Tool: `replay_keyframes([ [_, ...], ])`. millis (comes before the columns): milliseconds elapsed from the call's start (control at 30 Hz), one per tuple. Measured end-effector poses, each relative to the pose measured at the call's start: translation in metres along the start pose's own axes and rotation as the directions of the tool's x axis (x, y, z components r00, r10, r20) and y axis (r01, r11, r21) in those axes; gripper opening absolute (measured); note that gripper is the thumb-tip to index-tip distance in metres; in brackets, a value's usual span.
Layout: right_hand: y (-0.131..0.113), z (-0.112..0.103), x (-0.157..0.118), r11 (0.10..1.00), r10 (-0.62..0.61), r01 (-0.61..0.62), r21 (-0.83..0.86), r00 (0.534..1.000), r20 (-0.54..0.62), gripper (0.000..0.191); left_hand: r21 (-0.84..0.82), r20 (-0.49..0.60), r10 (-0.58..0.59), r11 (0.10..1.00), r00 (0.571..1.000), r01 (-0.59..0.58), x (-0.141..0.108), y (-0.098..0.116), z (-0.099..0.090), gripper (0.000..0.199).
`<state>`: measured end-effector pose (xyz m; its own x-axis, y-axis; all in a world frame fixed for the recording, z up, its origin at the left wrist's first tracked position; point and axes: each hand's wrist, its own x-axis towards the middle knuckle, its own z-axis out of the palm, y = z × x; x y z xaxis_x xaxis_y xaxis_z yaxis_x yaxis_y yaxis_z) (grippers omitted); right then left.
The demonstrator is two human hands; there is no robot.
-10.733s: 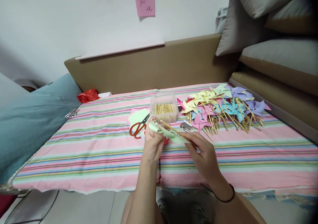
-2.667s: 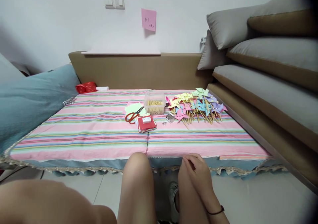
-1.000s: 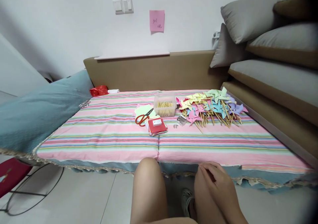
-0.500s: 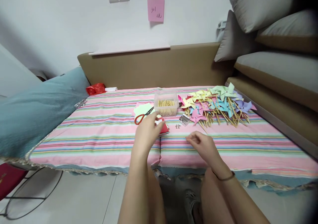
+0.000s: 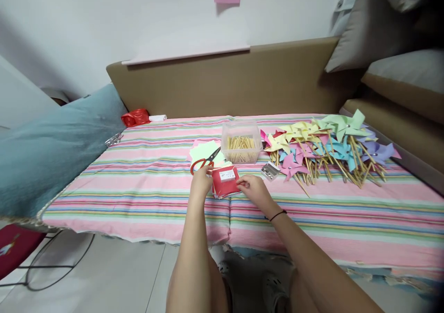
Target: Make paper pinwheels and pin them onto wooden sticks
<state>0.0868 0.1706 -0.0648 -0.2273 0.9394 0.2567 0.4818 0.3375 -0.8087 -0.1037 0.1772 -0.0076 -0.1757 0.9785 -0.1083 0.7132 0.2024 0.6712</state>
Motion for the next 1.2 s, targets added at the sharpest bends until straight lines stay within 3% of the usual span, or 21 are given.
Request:
replay_keyframes([
  [233,-0.008,0.01,-0.005,0.972,-0.174,0.19,-0.136,0.977,0.122,0.02,0.065,0.083,0.019,0.998,0.996,-0.024,-0.005,0.006,0.004,0.044],
  [433,-0.005,0.009,-0.003,0.958,-0.176,0.203,-0.202,0.974,0.143,0.01,0.249,0.091,0.053,0.966,0.994,-0.074,-0.009,0.015,0.017,0.042],
  [667,-0.009,0.012,-0.005,0.94,-0.14,0.177,-0.291,0.98,0.142,0.019,0.307,0.072,0.061,0.948,0.996,-0.08,-0.011,0.02,0.026,0.037],
  [833,-0.013,0.014,-0.006,0.936,-0.08,0.113,-0.332,0.99,0.112,0.022,0.18,0.005,0.023,0.983,1.0,-0.024,-0.011,0.024,0.02,0.027],
  [1000,-0.01,0.014,-0.004,0.957,0.044,-0.043,-0.286,0.999,-0.003,0.021,-0.112,-0.092,-0.02,0.994,0.996,0.01,-0.01,0.013,-0.003,0.027],
  [1200,-0.008,0.012,-0.002,0.98,0.17,-0.178,-0.092,0.981,-0.09,0.017,-0.415,0.013,-0.11,0.904,0.994,0.106,-0.011,0.003,-0.01,0.022],
])
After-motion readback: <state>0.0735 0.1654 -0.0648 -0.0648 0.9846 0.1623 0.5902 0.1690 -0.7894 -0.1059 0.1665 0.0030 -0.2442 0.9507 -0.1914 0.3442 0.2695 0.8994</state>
